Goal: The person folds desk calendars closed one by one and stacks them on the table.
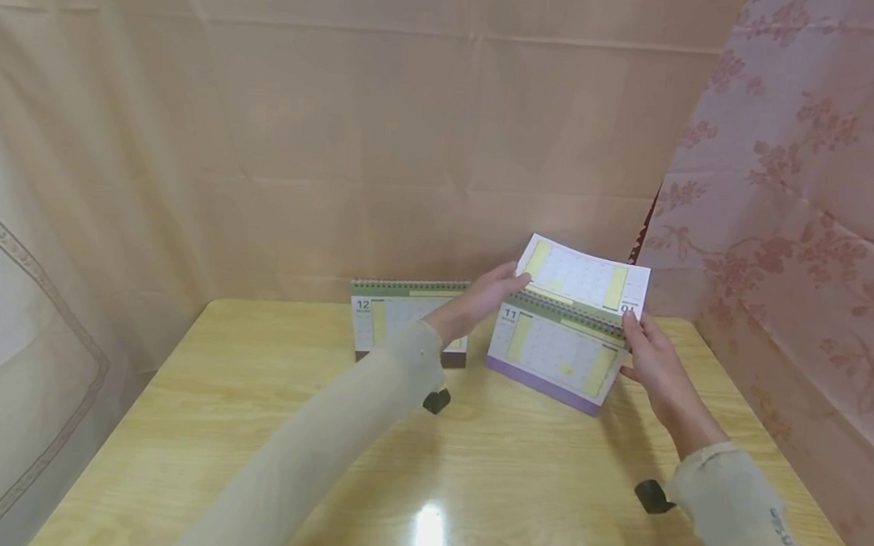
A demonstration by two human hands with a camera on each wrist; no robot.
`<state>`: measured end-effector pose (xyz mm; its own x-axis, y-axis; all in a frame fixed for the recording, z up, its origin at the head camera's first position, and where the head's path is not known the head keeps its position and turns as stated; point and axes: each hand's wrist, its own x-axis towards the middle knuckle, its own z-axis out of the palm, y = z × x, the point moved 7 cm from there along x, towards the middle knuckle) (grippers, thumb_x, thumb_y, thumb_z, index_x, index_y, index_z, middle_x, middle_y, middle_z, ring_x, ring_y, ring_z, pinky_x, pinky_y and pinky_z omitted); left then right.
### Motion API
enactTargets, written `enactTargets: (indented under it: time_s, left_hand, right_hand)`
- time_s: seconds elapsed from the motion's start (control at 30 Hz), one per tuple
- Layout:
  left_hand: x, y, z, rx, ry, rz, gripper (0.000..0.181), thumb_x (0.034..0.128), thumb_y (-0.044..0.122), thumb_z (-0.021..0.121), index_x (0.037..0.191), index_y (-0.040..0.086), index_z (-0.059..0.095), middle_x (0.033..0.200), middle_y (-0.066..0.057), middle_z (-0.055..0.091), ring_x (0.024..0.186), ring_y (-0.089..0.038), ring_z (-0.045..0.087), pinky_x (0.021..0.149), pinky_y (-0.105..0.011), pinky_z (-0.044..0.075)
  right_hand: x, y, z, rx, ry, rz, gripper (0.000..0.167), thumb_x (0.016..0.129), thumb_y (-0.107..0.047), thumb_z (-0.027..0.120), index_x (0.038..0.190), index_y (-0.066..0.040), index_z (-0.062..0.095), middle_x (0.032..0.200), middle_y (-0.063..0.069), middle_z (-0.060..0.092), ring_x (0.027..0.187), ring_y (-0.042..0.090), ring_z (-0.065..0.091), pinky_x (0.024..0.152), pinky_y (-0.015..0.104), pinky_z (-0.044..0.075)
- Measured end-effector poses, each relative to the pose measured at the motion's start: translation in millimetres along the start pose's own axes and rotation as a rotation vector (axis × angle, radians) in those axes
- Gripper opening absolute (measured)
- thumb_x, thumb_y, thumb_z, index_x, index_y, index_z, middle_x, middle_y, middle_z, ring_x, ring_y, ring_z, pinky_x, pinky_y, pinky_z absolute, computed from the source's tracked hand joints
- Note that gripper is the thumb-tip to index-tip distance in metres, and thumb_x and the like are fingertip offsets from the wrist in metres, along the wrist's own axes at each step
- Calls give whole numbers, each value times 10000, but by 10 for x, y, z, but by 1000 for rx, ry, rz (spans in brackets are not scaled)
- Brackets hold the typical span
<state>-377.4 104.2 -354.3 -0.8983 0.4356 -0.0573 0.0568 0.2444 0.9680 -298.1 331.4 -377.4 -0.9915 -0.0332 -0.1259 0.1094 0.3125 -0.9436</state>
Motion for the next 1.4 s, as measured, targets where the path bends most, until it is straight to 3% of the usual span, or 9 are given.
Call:
enactTargets:
  time_s: [0.2,0.37,0.53,0.7,0.8,0.9,1.1,1.17,1.4]
  left_hand:
    - [10,-21,-7,0,-12,-20,777,1022,545,502,1631,167,202,1671,35,205,1526,-208,191,1223,-457,171]
    - [21,-11,-23,47,11,17,769,1006,328,648,1626,159,225,1639,-9,302,1478,-224,319,1188,-392,285]
    - [30,6,-7,51,6,56,780,990,232,684,1622,143,236,1584,-43,406,1403,-229,436,1145,-367,361]
    - [27,14,7,51,-7,53,803,983,220,697,1624,134,221,1617,-39,350,1430,-220,399,1156,-357,341]
    - [24,17,-4,63,-10,61,813,978,218,705,1623,123,219,1646,-38,284,1469,-222,332,1169,-347,317]
    - [34,21,-28,76,-15,80,811,976,209,708,1619,107,225,1646,-54,281,1477,-230,317,1169,-342,315]
    - [55,46,-82,27,-50,100,872,975,184,708,1630,92,139,1607,-114,354,1436,-231,391,1153,-349,348]
    - [53,58,-96,27,-52,78,936,970,208,714,1636,108,65,1638,-102,288,1464,-218,342,1170,-339,311]
    - [28,118,-93,36,-56,68,911,971,243,714,1636,117,104,1648,-82,270,1484,-214,305,1174,-334,303]
  right_hand:
    - [4,-20,29,1,-10,-25,777,1048,-606,189,1631,-160,-67,1646,267,69,1473,517,101,1098,713,246]
    - [34,11,33,-29,8,-45,763,1073,-538,294,1636,-137,-31,1609,307,141,1444,503,179,1075,724,281]
    - [51,59,17,-86,38,-80,734,1092,-409,402,1627,-89,13,1541,338,271,1358,468,325,1025,719,348]
    - [48,97,8,-103,79,-96,721,1096,-356,418,1614,-46,24,1499,332,327,1265,369,412,988,637,413]
    - [59,108,13,-105,96,-95,722,1096,-344,421,1608,-34,17,1512,335,322,1281,380,407,969,607,437]
    - [78,104,30,-109,99,-96,741,1091,-351,437,1606,-31,13,1515,329,333,1273,370,430,920,496,493]
    - [91,62,36,-104,131,-128,744,1078,-358,473,1594,-17,60,1467,296,407,1073,102,538,788,260,529]
    - [91,58,23,-106,153,-139,700,1080,-337,477,1576,5,120,1448,290,428,1027,43,535,776,240,529]
    - [85,80,10,-88,200,-141,611,1081,-304,490,1539,16,243,1454,268,443,1022,24,538,776,209,536]
